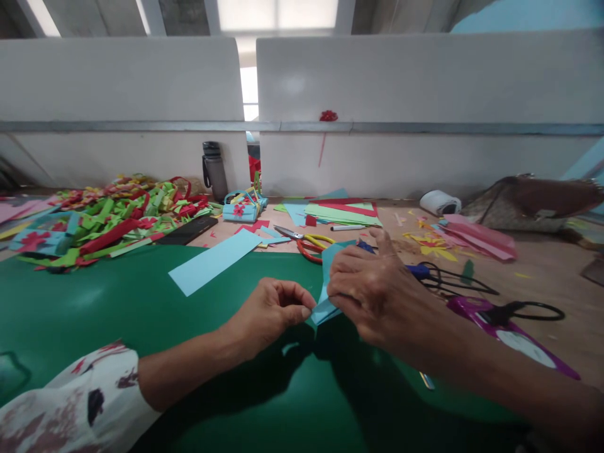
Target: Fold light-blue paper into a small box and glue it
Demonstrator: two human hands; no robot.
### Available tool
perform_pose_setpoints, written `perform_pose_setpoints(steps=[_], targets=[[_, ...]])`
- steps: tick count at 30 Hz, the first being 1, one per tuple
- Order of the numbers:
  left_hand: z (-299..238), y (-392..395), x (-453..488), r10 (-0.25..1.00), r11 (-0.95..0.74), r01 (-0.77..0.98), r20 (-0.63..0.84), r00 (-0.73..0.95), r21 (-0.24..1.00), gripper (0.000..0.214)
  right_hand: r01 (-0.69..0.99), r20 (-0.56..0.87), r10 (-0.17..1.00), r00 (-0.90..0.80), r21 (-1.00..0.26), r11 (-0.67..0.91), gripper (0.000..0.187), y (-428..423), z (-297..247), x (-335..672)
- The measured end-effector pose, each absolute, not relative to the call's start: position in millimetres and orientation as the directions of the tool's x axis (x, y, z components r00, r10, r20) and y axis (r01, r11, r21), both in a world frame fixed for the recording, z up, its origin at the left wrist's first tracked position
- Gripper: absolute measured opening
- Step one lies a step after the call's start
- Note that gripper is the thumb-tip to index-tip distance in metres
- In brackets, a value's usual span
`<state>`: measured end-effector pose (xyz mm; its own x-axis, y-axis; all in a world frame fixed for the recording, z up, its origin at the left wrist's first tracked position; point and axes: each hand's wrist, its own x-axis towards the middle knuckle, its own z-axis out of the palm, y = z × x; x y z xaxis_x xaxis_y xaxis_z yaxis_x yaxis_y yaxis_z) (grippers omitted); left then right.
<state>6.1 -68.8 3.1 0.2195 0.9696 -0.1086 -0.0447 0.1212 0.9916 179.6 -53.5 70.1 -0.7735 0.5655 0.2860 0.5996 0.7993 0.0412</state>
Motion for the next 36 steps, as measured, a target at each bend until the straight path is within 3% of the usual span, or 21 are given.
perform_pose_setpoints(steps=[5,8,12,21,27,36], targets=[[6.5,-69.8,4.6,0.972,0.061,0.005,-0.06,0.228,0.998,0.012,0.617,0.272,0.585,-0.764,0.046,0.785,0.026,-53.1,72.7,178.9],[9.3,-70.3,4.4,0.973,-0.122,0.127,0.093,0.213,0.984,0.012,0.619,0.287,0.585,-0.759,0.04,0.784,0.026,-52.7,72.5,179.2],[6.5,-70.1,5.3,0.92,-0.385,0.306,0.335,0.205,0.87,0.01,0.61,0.303,0.571,-0.763,0.05,0.791,0.027,-51.5,69.6,179.2],[-1.6,-71.8,9.5,0.754,-0.652,0.407,0.603,0.261,0.64,0.01,0.568,0.327,0.504,-0.8,0.139,0.811,0.015,-49.4,53.3,173.4],[-2.4,-69.4,5.5,0.663,-0.745,0.404,0.658,0.357,0.531,0.015,0.546,0.338,0.472,-0.814,0.172,0.82,0.015,-52.0,59.3,174.6],[-0.6,-67.2,1.3,0.714,-0.697,0.464,0.586,0.383,0.546,0.017,0.561,0.291,0.506,-0.812,0.152,0.814,0.018,-50.8,70.6,180.8]])
